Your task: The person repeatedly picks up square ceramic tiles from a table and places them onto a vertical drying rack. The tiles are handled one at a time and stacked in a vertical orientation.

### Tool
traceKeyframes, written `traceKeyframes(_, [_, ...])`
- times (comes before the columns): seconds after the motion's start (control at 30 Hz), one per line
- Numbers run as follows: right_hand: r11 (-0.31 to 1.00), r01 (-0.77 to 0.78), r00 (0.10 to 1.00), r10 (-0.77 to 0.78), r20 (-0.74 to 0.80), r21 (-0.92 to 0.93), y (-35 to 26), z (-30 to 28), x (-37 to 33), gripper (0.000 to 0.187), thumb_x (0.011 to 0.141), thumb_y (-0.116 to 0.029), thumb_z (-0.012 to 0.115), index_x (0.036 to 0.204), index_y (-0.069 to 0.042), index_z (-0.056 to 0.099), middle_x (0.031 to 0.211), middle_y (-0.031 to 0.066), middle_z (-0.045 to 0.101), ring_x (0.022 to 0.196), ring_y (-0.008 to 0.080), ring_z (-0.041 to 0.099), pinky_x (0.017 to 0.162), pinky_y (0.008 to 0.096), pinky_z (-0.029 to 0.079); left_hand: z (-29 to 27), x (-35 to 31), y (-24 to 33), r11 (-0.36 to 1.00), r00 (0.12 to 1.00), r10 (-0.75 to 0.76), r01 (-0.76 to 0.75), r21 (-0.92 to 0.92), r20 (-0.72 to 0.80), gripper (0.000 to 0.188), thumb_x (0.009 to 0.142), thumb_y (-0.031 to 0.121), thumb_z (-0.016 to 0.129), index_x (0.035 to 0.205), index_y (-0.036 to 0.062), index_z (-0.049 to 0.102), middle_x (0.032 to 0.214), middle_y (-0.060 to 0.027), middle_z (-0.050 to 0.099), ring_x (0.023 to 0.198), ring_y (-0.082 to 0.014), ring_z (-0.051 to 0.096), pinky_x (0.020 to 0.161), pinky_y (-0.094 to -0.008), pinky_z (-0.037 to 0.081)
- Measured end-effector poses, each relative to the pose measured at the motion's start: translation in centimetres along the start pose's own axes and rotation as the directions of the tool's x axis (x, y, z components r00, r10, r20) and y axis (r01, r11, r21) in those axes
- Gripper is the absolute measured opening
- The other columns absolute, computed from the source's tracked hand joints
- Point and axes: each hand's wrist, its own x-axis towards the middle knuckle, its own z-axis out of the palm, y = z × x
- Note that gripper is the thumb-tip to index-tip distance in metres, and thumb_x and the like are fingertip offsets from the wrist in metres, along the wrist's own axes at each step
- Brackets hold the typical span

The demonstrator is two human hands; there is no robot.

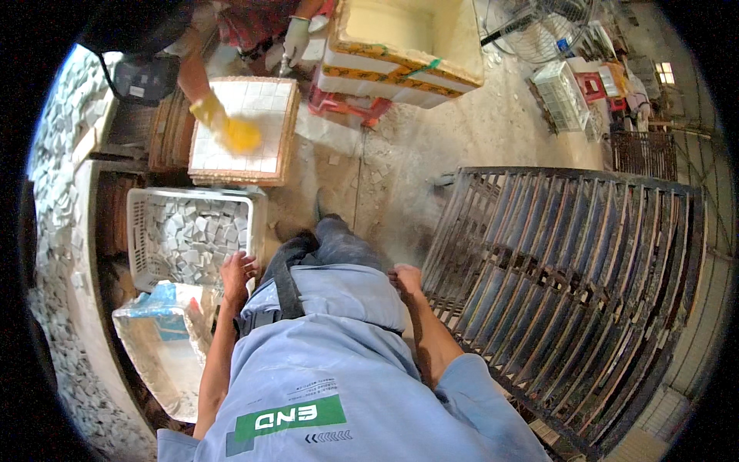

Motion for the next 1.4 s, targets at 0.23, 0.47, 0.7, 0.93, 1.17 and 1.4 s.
traceKeyframes(0.23, [0.999, -0.008, 1.0, 0.008, 0.018, 0.039, 0.0, 0.1, 0.0, 0.013, 0.081, -0.009, 0.053, 0.081, 0.003, 0.058, 0.07, 0.0112, 0.058, 0.053, 0.0153, 0.051, 0.044, 0.0254, 0.04, -0.4, 0.4, -0.4, 1.0, 1.0, 0.002, -0.002, 0.006, -0.015, 0.032, 0.09, 0.025, 0.046, 0.104, -0.0034, 0.051, 0.083, -0.0141, 0.062, 0.063, -0.0183, 0.059, 0.051, -0.0269, 0.046])
traceKeyframes(0.47, [0.998, -0.037, 0.999, 0.038, -0.006, 0.046, 0.4, 0.2, 0.3, 0.014, 0.081, -0.008, 0.053, 0.085, 0.003, 0.06, 0.074, 0.0124, 0.06, 0.055, 0.0157, 0.053, 0.046, 0.0259, 0.042, -0.1, 0.0, -0.1, 1.0, 1.0, -0.001, 0.001, -0.009, -0.012, 0.032, 0.09, 0.025, 0.047, 0.104, -0.0035, 0.05, 0.084, -0.0148, 0.062, 0.062, -0.0183, 0.059, 0.051, -0.0274, 0.047])
traceKeyframes(0.7, [0.996, 0.089, 0.995, -0.089, 0.035, -0.026, 2.4, -0.4, 1.4, 0.015, 0.081, -0.009, 0.052, 0.086, 0.002, 0.061, 0.075, 0.0124, 0.061, 0.057, 0.0162, 0.055, 0.049, 0.0259, 0.044, -0.2, 0.0, -0.1, 1.0, 1.0, -0.009, 0.009, -0.02, -0.005, 0.032, 0.089, 0.025, 0.047, 0.105, -0.0031, 0.05, 0.085, -0.0153, 0.062, 0.061, -0.0185, 0.058, 0.051, -0.027, 0.046])
traceKeyframes(0.93, [0.992, 0.115, 0.992, -0.113, 0.048, -0.048, 2.2, 0.2, 1.4, 0.013, 0.081, -0.008, 0.053, 0.085, 0.002, 0.06, 0.073, 0.0119, 0.06, 0.055, 0.0166, 0.054, 0.048, 0.0262, 0.043, -1.0, 0.2, -0.2, 1.0, 1.0, -0.009, 0.009, -0.003, 0.016, 0.032, 0.087, 0.026, 0.05, 0.105, -0.0003, 0.05, 0.087, -0.013, 0.061, 0.064, -0.017, 0.056, 0.056, -0.0275, 0.047])
traceKeyframes(1.17, [0.929, 0.319, 0.944, -0.295, 0.146, -0.187, 4.9, -1.3, 2.8, 0.016, 0.082, -0.009, 0.054, 0.09, 0.003, 0.06, 0.076, 0.0138, 0.061, 0.058, 0.0187, 0.057, 0.05, 0.0274, 0.046, -0.2, -0.1, 0.0, 1.0, 0.999, -0.022, 0.022, -0.012, 0.027, 0.031, 0.087, 0.025, 0.049, 0.105, -0.0004, 0.05, 0.087, -0.0129, 0.061, 0.065, -0.0177, 0.057, 0.056, -0.0276, 0.047])
traceKeyframes(1.4, [0.946, 0.115, 0.993, -0.11, 0.033, -0.304, -0.1, 0.9, -0.4, 0.024, 0.076, -0.022, 0.043, 0.074, -0.004, 0.058, 0.087, 0.0173, 0.06, 0.085, 0.0336, 0.056, 0.073, 0.0395, 0.043, -1.3, 1.1, -1.1, 1.0, 1.0, 0.019, -0.019, -0.01, 0.0, 0.032, 0.091, 0.026, 0.044, 0.105, -0.003, 0.049, 0.083, -0.014, 0.061, 0.062, -0.0189, 0.059, 0.051, -0.0269, 0.047])
